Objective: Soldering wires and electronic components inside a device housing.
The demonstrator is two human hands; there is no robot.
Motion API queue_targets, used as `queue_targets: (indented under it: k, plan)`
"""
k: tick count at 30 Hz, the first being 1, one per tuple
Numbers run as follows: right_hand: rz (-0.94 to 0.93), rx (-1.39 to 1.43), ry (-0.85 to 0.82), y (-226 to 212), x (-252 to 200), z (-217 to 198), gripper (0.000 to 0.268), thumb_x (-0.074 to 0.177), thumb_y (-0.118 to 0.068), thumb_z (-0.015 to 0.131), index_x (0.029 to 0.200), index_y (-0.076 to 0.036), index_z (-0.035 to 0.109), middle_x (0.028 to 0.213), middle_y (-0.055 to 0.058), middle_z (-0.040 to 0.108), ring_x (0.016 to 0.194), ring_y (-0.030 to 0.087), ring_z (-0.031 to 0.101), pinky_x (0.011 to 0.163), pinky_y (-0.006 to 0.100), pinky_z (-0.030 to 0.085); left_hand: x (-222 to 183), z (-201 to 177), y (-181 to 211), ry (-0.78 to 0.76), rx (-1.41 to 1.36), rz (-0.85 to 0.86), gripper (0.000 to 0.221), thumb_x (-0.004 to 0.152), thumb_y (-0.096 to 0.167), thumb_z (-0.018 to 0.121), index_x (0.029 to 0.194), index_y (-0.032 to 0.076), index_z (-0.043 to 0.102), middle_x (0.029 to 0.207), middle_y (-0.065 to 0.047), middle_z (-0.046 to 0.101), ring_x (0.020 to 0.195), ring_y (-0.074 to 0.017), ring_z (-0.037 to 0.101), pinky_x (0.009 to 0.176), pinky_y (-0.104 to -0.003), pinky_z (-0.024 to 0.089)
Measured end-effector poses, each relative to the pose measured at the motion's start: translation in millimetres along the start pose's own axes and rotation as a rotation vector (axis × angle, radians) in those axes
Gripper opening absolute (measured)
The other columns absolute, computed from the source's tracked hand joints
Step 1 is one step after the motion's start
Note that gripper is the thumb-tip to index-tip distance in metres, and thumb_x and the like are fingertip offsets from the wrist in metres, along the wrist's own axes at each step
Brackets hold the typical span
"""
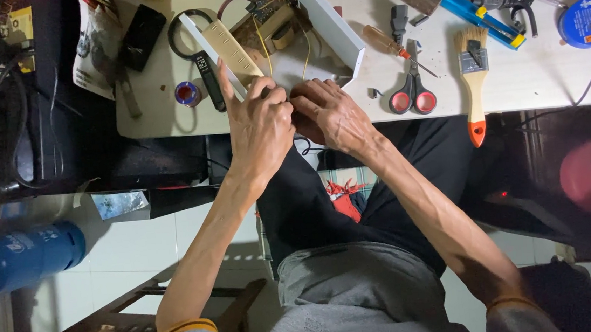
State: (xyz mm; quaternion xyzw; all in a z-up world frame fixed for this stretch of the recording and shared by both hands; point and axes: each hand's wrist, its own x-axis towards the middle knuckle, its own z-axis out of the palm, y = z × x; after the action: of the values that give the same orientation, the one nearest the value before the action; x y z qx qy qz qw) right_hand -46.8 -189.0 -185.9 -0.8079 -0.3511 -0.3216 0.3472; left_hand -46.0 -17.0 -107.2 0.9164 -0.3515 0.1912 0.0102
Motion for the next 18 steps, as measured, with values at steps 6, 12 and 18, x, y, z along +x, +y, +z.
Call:
queue_targets:
  k: [6,12,18]
  plan:
    - [0.406,0.104,0.050,-45,-1,-26,0.043,0.090,-0.004,0.079,0.129,-0.003,0.061,0.114,0.019,0.063,0.096,0.039,0.070,0.079,0.051,0.059,7,-20,-1,-0.128,-0.065,-0.036,0.008,0.081,0.017,0.082,0.086,0.012,0.080,0.096,-0.006,0.077,0.119,-0.0245,0.064,0.120,-0.076,-0.006]
    - [0.572,0.131,0.182,-88,-21,-14,0.018,0.097,0.003,0.068,0.113,0.001,0.063,0.108,0.014,0.065,0.102,0.031,0.065,0.094,0.037,0.051,40,-45,-20,-0.217,-0.261,-0.056,0.017,0.097,0.039,0.075,0.099,0.022,0.077,0.108,0.006,0.076,0.108,-0.0178,0.070,0.121,-0.070,-0.003]
    - [0.822,0.403,0.342,-107,-19,4,0.014,0.100,-0.015,0.069,0.105,-0.003,0.073,0.071,0.010,0.067,0.063,0.023,0.071,0.060,0.034,0.057,77,-23,-42,-0.538,-0.651,0.118,0.031,0.094,-0.001,0.056,0.094,0.018,0.080,0.098,-0.010,0.071,0.096,-0.0328,0.071,0.098,-0.054,0.050]
